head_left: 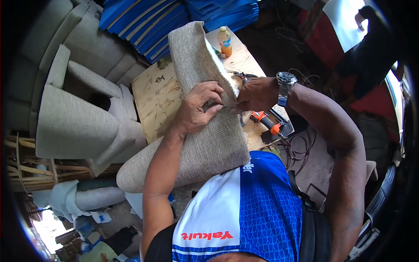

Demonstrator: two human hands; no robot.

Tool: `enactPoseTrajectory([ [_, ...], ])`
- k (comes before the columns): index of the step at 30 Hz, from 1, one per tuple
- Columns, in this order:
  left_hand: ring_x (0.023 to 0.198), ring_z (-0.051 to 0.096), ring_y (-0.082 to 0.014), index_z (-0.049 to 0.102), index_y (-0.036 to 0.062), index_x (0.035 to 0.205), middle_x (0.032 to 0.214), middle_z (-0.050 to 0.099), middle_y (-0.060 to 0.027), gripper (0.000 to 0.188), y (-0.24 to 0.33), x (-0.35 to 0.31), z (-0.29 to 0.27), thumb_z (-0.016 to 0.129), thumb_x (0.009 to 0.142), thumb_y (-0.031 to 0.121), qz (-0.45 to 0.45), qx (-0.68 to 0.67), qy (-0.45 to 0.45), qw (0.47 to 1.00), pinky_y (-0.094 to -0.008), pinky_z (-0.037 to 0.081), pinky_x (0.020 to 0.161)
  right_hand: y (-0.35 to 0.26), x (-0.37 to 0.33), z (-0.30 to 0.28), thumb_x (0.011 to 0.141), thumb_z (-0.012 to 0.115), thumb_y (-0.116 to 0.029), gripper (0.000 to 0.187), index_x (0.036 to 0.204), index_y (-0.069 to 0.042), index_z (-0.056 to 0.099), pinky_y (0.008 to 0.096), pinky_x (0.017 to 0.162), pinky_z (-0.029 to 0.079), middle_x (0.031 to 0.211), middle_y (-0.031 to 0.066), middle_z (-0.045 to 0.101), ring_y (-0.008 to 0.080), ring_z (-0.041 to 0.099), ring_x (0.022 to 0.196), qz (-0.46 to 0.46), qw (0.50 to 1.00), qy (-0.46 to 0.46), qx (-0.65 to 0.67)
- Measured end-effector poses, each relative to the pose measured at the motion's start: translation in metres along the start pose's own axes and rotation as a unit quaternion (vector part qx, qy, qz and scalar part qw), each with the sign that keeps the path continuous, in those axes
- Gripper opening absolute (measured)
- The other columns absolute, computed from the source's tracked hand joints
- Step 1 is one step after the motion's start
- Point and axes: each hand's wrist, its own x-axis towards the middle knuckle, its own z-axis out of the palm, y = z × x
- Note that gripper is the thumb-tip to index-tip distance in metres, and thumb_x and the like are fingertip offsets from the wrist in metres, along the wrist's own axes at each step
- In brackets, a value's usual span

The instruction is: The person is upholstering a chair armrest. They use a yellow power drill to remove staples from the existing fabric, then pull and smooth a new beige fabric over the foam. Using an orange staple gun, they secure the fabric to the wooden frame, working around the curves of the armrest.

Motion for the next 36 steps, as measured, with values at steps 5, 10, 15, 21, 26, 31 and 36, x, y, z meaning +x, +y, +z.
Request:
enactPoseTrajectory([
  [5, 0.116, 0.060, -0.0313, 0.057, 0.0093, 0.100, 0.116, 0.064, -0.0090, 0.043, 0.008, 0.004, 0.018, 0.084, 0.067, 0.002, 0.086, 0.132, 0.030, 0.987, -0.0405, 0.049, 0.099, -0.022, -0.009, -0.013, 0.099, 0.053, -0.038, 0.041, 0.090, -0.003, 0.073, 0.0463, 0.085, 0.052, 0.088, 0.0174, 0.072, 0.0333, 0.068, 0.090, 0.057, 0.995, -0.037, -0.075],
  [10, 0.104, 0.062, -0.0301, 0.052, 0.0065, 0.100, 0.109, 0.062, -0.0099, 0.041, 0.010, 0.009, 0.026, 0.080, 0.069, 0.004, 0.136, 0.216, 0.073, 0.964, -0.0412, 0.051, 0.090, -0.035, -0.003, -0.021, 0.094, 0.060, -0.033, 0.032, 0.088, -0.006, 0.075, 0.0445, 0.083, 0.053, 0.088, 0.0143, 0.073, 0.0315, 0.070, 0.091, 0.052, 0.984, -0.011, -0.171],
  [15, 0.099, 0.062, -0.0291, 0.052, 0.0073, 0.100, 0.108, 0.061, -0.0095, 0.042, 0.014, 0.004, 0.028, 0.082, 0.071, 0.009, 0.075, 0.219, 0.050, 0.972, -0.0393, 0.051, 0.087, -0.003, -0.018, 0.026, 0.083, 0.067, -0.030, 0.011, 0.086, -0.020, 0.070, 0.0349, 0.073, 0.047, 0.078, -0.0040, 0.065, 0.0158, 0.064, 0.090, -0.035, 0.914, 0.186, -0.359],
  [21, 0.145, 0.033, -0.0313, 0.063, 0.0136, 0.122, 0.150, 0.047, -0.0069, 0.056, 0.025, 0.038, -0.013, 0.085, 0.071, 0.020, 0.063, 0.174, -0.066, 0.981, -0.0481, 0.031, 0.120, 0.025, -0.018, 0.045, 0.087, 0.064, -0.031, 0.011, 0.091, -0.020, 0.064, 0.0341, 0.074, 0.045, 0.085, -0.0074, 0.061, 0.0134, 0.057, 0.092, -0.075, 0.861, 0.268, -0.426],
  [26, 0.152, 0.020, -0.0298, 0.064, 0.0183, 0.127, 0.156, 0.041, -0.0032, 0.063, 0.024, 0.082, -0.002, 0.086, 0.069, 0.030, 0.064, 0.312, -0.280, 0.905, -0.0593, 0.020, 0.122, 0.022, -0.022, 0.044, 0.085, 0.064, -0.033, 0.011, 0.090, -0.022, 0.066, 0.0378, 0.082, 0.048, 0.084, -0.0061, 0.061, 0.0142, 0.057, 0.097, -0.088, 0.857, 0.298, -0.411],
  [31, 0.152, 0.020, -0.0302, 0.061, 0.0158, 0.131, 0.153, 0.044, -0.0060, 0.076, 0.019, 0.131, 0.018, 0.087, 0.063, 0.038, 0.050, 0.297, -0.461, 0.835, -0.0628, 0.014, 0.122, 0.035, -0.022, 0.064, 0.085, 0.064, -0.034, 0.011, 0.088, -0.023, 0.065, 0.0386, 0.086, 0.046, 0.087, -0.0075, 0.065, 0.0159, 0.056, 0.105, -0.080, 0.819, 0.395, -0.410],
  [36, 0.130, 0.052, -0.0314, 0.054, 0.0145, 0.141, 0.139, 0.057, -0.0151, 0.093, 0.006, 0.180, 0.046, 0.089, 0.058, 0.037, -0.034, 0.208, -0.699, 0.683, -0.0444, 0.035, 0.114, 0.034, -0.029, 0.064, 0.082, 0.066, -0.028, 0.011, 0.090, -0.019, 0.066, 0.0429, 0.097, 0.043, 0.093, -0.0037, 0.061, 0.0161, 0.056, 0.104, -0.116, 0.818, 0.417, -0.379],
])
